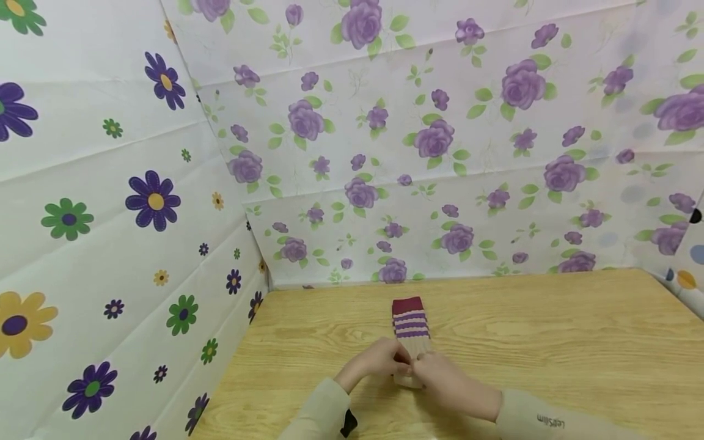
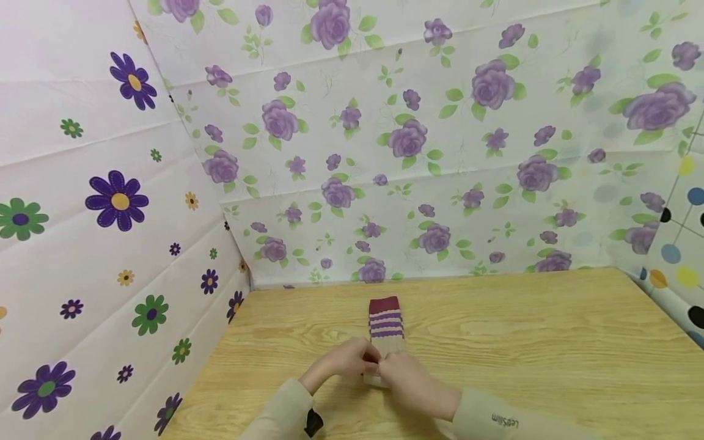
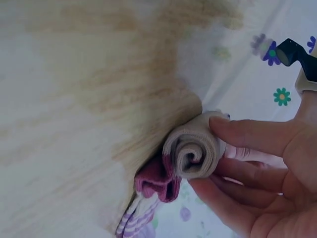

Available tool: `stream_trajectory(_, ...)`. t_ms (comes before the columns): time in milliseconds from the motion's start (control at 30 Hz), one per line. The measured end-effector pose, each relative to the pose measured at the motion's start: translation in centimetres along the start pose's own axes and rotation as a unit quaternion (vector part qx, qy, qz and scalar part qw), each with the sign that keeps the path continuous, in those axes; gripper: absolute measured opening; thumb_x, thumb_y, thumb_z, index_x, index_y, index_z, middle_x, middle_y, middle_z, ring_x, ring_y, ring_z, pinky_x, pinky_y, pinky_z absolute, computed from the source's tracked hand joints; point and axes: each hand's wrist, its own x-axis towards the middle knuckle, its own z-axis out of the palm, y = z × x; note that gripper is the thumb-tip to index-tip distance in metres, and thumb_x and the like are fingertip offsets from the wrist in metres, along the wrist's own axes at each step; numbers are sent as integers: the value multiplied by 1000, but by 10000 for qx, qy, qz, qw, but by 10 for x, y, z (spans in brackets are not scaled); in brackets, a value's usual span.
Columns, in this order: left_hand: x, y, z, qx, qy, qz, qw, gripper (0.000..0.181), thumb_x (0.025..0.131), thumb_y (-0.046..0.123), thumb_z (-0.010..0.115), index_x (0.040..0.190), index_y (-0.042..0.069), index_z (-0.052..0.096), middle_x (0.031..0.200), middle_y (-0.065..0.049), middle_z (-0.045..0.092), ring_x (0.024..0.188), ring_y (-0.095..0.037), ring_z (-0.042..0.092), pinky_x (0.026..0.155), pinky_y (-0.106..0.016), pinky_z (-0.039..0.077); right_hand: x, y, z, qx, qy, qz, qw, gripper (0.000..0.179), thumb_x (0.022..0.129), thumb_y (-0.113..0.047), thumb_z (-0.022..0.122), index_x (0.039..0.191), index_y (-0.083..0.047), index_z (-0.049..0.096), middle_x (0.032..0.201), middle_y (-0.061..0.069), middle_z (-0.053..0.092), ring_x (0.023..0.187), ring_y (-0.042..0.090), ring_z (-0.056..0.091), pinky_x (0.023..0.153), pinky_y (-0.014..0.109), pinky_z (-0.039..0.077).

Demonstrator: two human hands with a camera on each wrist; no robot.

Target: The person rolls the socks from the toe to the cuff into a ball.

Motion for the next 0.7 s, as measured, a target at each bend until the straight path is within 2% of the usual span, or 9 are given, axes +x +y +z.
stream_trajectory(267,3,-9,2,-611,132,-127,9980,8,87,11,71,93,9,76,84,2,72,67,0,55,60,-17,46,1,3,3,-388,9,-259,9989,13,74,4,71,78,-6,64,66,-1,54,60,6,41,54,20,37)
stream_trajectory(467,6,-12,4,-963,322,-295,9944,7,85,9,72,90,12,76,85,1,73,68,-1,59,60,-18,49,1,0,7,-497,207,-19,9985,15,70,5,70,80,-5,65,66,4,57,61,13,51,53,24,42)
stream_trajectory(600,7,-12,6,-1046,425,-259,9933,6,85,11,73,89,12,77,84,3,73,68,0,59,60,-18,49,1,1,6,26,134,190,9997,17,68,11,65,73,-5,63,65,3,56,58,9,45,50,22,40)
stream_trajectory(700,7,-11,8,-1050,587,-154,9926,4,84,12,73,87,11,76,82,4,73,69,0,58,61,-17,48,2,5,3,542,73,266,9981,22,67,15,63,77,-4,65,68,3,58,60,6,40,52,20,38)
